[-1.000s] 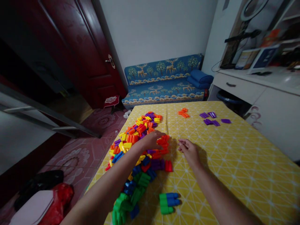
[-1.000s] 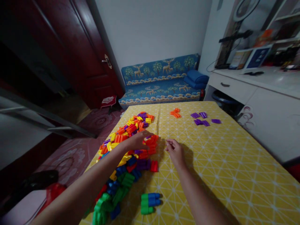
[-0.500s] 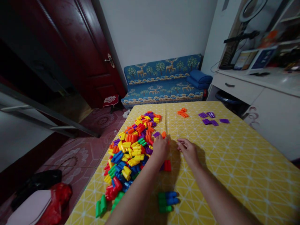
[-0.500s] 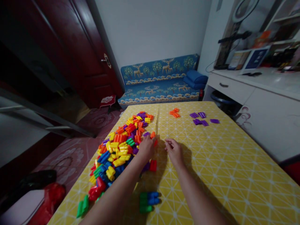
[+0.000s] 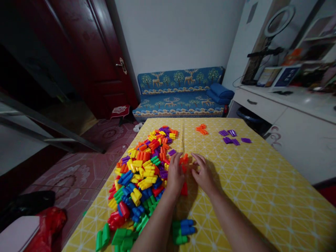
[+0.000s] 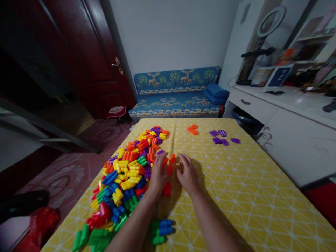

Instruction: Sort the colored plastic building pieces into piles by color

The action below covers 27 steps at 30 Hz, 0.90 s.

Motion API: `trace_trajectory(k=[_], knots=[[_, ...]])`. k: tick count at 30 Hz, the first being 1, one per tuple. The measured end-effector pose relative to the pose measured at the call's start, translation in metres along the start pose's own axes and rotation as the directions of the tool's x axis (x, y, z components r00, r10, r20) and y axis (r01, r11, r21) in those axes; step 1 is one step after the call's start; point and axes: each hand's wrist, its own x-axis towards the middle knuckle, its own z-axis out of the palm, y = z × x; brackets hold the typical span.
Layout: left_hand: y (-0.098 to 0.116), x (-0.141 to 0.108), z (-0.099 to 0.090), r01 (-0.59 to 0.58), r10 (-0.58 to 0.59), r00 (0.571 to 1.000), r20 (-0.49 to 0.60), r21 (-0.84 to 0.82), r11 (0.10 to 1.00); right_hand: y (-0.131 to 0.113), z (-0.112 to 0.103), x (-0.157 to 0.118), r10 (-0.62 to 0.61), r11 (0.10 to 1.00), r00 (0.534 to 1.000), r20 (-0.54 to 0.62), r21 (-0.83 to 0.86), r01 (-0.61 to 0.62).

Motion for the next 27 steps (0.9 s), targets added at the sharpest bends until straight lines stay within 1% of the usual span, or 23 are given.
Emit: trace_trajectory(k=[3,5,7,10,12,14,17,18,20,22,23,25,27], knots=[[0.000,-0.004,-0.001,0.039,-0.043,0.994,-0.103,-0.041,0.998,-0.008,-0.001,-0.001,-0.124,0.975,0.990,0.066,-0.180,0.134],[0.000,-0.003,-0.002,0.085,-0.096,0.986,-0.134,-0.082,0.993,-0.010,0.000,-0.001,-0.163,0.935,0.976,0.147,-0.293,0.201],[-0.001,-0.001,-0.002,0.113,-0.126,0.981,-0.145,-0.094,0.989,-0.011,0.002,-0.001,-0.167,0.889,0.955,0.245,-0.380,0.253],[-0.002,0.002,-0.001,0.098,-0.109,0.980,-0.166,-0.071,0.993,-0.011,0.006,-0.001,-0.153,0.838,0.902,0.403,-0.431,0.335],[-0.003,0.003,0.001,0.074,-0.083,0.983,-0.167,-0.060,0.995,-0.014,0.006,0.000,-0.132,0.829,0.886,0.445,-0.440,0.345],[-0.004,0.003,0.003,0.053,-0.059,0.989,-0.135,-0.046,0.998,-0.020,0.004,0.000,-0.102,0.836,0.900,0.423,-0.454,0.308],[-0.004,0.001,0.005,0.038,-0.037,0.998,-0.047,0.015,0.999,-0.026,0.001,0.001,-0.086,0.864,0.942,0.324,-0.446,0.232],[-0.004,0.000,0.005,0.038,-0.037,0.999,-0.017,0.049,0.998,-0.025,0.000,0.002,-0.085,0.882,0.961,0.261,-0.430,0.195],[-0.002,-0.001,0.005,0.042,-0.048,0.998,0.041,0.130,0.991,-0.018,-0.001,0.005,-0.054,0.920,0.994,0.093,-0.381,0.086],[0.001,-0.002,0.005,0.026,-0.054,0.992,0.116,0.228,0.973,-0.007,-0.003,0.012,0.008,0.942,0.999,-0.047,-0.336,-0.024],[0.003,-0.002,0.005,0.004,-0.052,0.985,0.164,0.280,0.960,-0.001,-0.004,0.017,0.039,0.943,0.996,-0.079,-0.328,-0.063],[0.005,-0.001,0.005,-0.055,-0.053,0.962,0.267,0.379,0.924,0.007,-0.006,0.028,0.076,0.931,0.996,-0.053,-0.355,-0.090],[0.005,0.000,0.006,-0.103,-0.060,0.941,0.334,0.449,0.888,0.009,-0.006,0.040,0.087,0.901,0.995,0.040,-0.430,-0.061]])
